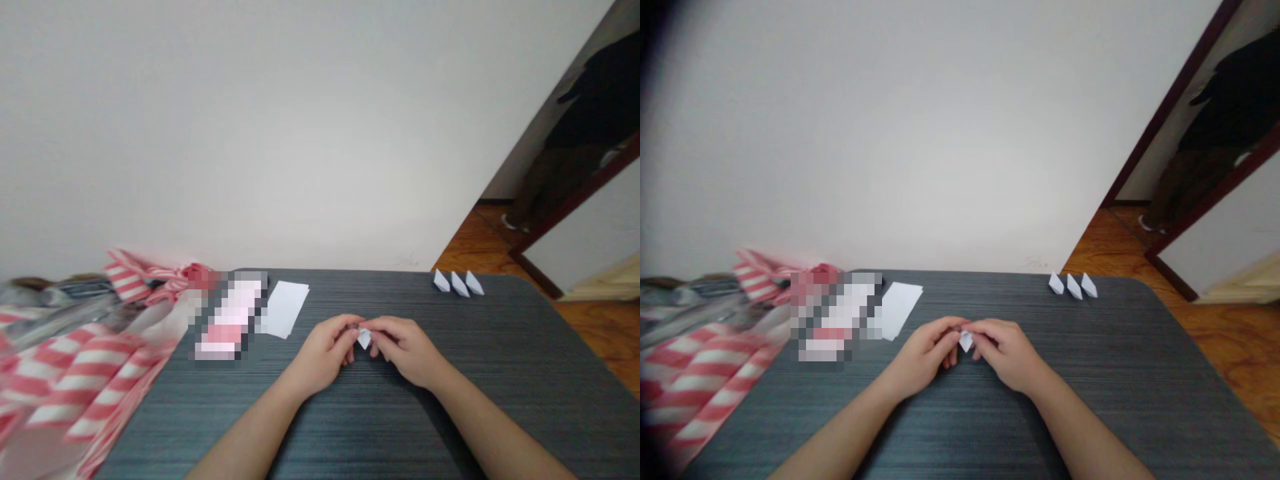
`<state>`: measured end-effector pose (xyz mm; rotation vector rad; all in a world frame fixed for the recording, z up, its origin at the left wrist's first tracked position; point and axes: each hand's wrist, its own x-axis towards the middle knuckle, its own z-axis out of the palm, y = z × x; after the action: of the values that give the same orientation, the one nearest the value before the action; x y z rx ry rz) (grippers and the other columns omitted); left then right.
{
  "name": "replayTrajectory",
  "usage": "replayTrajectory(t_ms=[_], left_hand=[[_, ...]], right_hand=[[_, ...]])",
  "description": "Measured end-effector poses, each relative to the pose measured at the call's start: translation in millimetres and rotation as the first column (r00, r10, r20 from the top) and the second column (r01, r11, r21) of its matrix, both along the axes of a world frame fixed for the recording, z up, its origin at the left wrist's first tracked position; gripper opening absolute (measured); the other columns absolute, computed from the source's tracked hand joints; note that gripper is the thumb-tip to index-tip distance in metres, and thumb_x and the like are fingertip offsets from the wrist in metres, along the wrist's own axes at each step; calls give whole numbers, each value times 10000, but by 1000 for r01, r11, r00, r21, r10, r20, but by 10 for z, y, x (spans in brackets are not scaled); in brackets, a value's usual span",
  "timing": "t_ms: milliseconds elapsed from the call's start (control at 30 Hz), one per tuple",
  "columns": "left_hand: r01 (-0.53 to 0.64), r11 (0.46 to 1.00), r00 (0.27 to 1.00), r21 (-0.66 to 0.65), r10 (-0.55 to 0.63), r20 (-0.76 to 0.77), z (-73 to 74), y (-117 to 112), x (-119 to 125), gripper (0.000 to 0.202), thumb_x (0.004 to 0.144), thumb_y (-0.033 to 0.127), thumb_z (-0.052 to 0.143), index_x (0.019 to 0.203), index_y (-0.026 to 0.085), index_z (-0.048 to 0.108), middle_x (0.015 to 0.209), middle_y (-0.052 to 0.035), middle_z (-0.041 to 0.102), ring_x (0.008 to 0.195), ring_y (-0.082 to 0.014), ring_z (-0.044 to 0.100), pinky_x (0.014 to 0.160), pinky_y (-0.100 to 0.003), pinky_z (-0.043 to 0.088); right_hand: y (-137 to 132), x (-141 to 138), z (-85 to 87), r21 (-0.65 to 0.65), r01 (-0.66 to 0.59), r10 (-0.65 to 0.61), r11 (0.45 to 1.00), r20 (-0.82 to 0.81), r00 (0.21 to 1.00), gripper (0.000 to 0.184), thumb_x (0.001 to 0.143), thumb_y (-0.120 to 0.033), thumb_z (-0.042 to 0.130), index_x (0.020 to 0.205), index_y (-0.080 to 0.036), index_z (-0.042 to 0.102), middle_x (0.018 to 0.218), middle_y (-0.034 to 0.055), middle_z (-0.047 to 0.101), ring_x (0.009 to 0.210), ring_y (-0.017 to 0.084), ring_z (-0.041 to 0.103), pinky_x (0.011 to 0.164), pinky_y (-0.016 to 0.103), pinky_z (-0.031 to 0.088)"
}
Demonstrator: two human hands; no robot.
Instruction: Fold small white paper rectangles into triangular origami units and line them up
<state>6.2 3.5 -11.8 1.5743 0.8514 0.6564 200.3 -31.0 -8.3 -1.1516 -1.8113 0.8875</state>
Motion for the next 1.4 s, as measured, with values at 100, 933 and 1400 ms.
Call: replayTrajectory(t_ms=[100, 933, 1400], left_hand=[[-36, 998, 999, -43, 38, 33, -30, 3, 5, 310, 933, 366, 509, 1148, 152, 574, 670, 20, 581, 532, -106, 534, 502, -210, 443], [16, 997, 1000, -75, -14, 22, 37, -4, -1, 183, 914, 302, 527, 854, 150, 609, 721, 3, 621, 551, -85, 522, 542, -194, 422], [46, 999, 997, -22, -47, -60, 48, -10, 2, 152, 891, 291, 564, 899, 155, 630, 761, -15, 666, 589, -96, 547, 558, -197, 425]], right_hand=[[-5, 10, 4, 47, -8, 8, 999, -4, 1000, 218, 959, -199, 506, 1030, -178, 711, 724, 26, 659, 590, 116, 583, 597, 235, 475], [7, -13, 14, -81, 40, -33, 996, 88, 996, 95, 860, -170, 618, 810, -174, 699, 733, 12, 675, 643, 134, 576, 597, 231, 413], [9, -11, 39, -118, 31, -13, 992, 146, 989, 186, 891, -204, 579, 730, -167, 664, 623, -24, 598, 569, 112, 508, 553, 215, 359]])
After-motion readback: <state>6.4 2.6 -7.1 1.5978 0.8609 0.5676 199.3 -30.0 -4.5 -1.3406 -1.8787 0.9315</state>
